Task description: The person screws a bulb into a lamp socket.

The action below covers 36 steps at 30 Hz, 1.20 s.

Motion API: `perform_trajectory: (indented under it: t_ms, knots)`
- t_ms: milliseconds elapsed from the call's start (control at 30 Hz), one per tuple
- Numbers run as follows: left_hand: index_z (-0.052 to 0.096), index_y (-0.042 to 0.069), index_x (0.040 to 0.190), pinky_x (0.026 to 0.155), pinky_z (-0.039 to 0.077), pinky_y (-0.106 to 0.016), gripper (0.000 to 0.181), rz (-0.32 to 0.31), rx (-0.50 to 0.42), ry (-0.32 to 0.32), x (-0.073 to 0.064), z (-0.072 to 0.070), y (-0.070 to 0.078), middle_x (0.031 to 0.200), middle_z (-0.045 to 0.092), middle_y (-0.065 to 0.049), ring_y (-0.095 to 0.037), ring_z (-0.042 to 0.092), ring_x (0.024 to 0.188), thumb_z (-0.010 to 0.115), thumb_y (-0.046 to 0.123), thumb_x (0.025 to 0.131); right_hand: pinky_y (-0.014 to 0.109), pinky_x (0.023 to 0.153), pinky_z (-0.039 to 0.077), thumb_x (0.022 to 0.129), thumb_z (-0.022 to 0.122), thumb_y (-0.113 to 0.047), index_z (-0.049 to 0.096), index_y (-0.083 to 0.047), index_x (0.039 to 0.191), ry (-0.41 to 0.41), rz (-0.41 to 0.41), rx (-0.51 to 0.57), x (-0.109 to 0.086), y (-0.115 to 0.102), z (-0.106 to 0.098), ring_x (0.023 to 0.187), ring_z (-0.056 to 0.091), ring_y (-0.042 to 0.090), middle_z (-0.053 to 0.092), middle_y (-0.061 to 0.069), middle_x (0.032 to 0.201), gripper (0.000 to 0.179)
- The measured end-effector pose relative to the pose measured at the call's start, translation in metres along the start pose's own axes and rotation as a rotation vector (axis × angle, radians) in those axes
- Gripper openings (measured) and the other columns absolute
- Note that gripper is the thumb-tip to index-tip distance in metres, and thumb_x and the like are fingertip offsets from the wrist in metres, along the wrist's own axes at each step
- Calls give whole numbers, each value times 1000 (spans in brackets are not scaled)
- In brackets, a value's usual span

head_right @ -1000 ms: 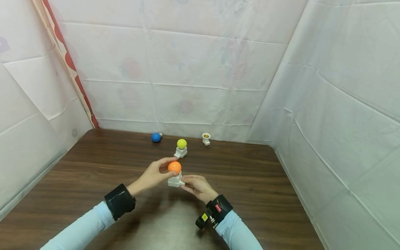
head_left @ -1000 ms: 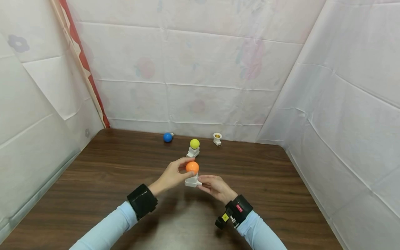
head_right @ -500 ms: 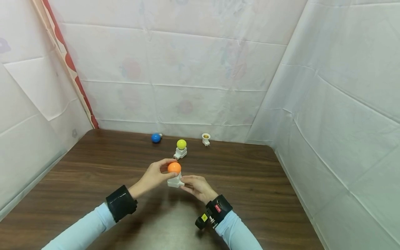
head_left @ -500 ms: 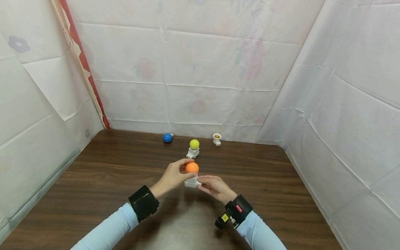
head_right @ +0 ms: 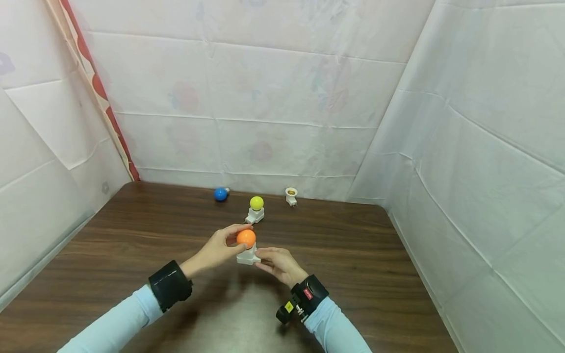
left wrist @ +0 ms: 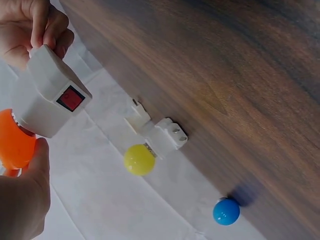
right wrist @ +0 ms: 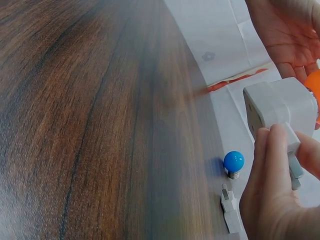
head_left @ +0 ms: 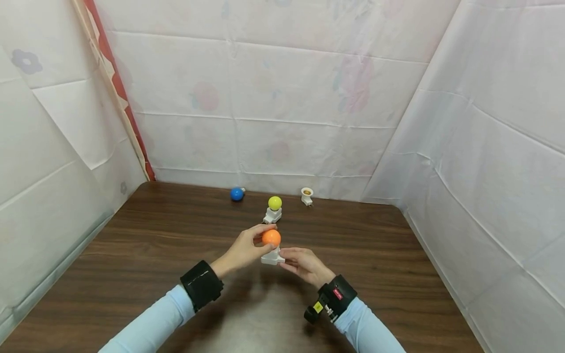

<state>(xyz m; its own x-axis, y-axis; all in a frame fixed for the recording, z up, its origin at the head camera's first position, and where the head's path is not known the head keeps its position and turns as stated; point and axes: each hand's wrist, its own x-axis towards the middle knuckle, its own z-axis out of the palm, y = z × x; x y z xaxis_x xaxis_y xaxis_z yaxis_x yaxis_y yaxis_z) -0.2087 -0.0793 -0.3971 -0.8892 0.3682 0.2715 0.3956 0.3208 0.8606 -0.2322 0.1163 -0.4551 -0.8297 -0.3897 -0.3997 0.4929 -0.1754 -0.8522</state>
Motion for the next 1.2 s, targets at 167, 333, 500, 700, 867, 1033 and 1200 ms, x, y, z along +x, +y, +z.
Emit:
perform_trajectory:
  t_ms: [167, 333, 500, 700, 867, 1033, 1200]
  knots:
    - [52, 1, 127, 89, 50, -39, 50, -28, 3, 74, 4, 6, -18, 124, 54, -16, -27, 57, 105, 69, 11, 81, 27, 85, 52, 88, 59, -6, 52, 9, 121, 0, 2, 1, 1, -1, 1, 88, 62, 13, 65, 5, 96, 37]
    - [56, 3, 122, 86, 52, -32, 52, -56, -16, 156, 5, 8, -20, 119, 56, -10, -23, 60, 102, 76, 15, 75, 26, 85, 52, 87, 61, -7, 51, 8, 121, 4, 5, 7, 1, -1, 2, 88, 63, 14, 64, 5, 97, 39]
    - [57, 2, 120, 84, 52, -29, 50, -54, -1, 168, 3, 7, -20, 117, 58, -9, -22, 61, 99, 76, 15, 75, 26, 86, 51, 87, 61, -8, 50, 8, 123, 3, 8, -5, 1, -2, 4, 89, 63, 14, 65, 7, 98, 41]
    - [56, 2, 122, 85, 52, -33, 50, -56, -11, 137, 3, 5, -21, 119, 58, -12, -26, 61, 102, 73, 15, 77, 26, 85, 51, 87, 61, -9, 49, 8, 123, 15, 13, -7, 0, -3, 6, 88, 63, 14, 65, 7, 97, 41]
    - [51, -1, 127, 87, 51, -35, 48, -55, -48, 52, 0, -1, -10, 123, 55, -19, -29, 59, 106, 67, 11, 83, 27, 86, 51, 87, 61, -8, 49, 8, 124, 25, 15, -8, -1, -2, 6, 88, 63, 14, 65, 7, 97, 42]
    - [49, 3, 130, 88, 50, -31, 48, -50, -75, -7, 2, -2, -21, 127, 54, -17, -26, 59, 108, 65, 8, 85, 27, 86, 52, 87, 60, -7, 49, 8, 124, 31, 18, -8, -1, -1, 7, 88, 62, 14, 65, 7, 97, 41]
    - [50, 4, 129, 88, 51, -32, 49, -40, -70, 6, 2, 0, -26, 127, 54, -15, -25, 59, 107, 66, 9, 83, 27, 86, 51, 87, 60, -8, 49, 8, 124, 25, 18, -4, -1, -1, 7, 88, 62, 14, 65, 7, 97, 41]
